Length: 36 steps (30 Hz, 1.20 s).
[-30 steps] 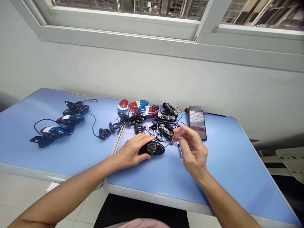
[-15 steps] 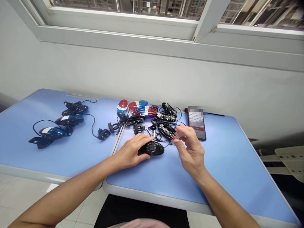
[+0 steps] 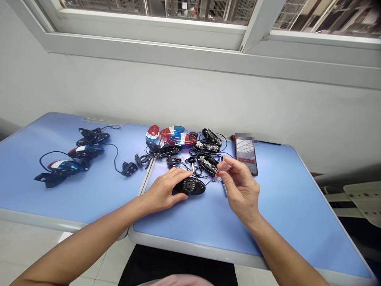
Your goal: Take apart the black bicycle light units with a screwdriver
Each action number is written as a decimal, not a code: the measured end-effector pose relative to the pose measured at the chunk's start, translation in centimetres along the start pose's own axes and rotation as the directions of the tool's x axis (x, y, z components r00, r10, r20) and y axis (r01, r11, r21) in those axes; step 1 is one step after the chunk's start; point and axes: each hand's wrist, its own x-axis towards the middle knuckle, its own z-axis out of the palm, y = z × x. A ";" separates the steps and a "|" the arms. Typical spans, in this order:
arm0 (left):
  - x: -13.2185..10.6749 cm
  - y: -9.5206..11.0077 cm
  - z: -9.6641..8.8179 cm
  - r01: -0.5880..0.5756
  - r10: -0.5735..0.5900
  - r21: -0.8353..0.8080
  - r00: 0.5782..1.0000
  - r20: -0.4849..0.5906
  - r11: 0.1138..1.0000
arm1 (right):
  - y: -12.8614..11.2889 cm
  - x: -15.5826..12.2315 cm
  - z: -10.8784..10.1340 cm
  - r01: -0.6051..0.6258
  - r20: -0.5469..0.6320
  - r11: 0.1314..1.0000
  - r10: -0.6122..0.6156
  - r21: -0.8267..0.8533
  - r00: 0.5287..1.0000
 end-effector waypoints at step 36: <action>-0.1 -0.2 0.0 -0.013 0.013 -0.003 1.000 -0.005 1.000 | 0.0 0.4 -0.2 -0.104 0.018 0.992 0.102 0.075 0.995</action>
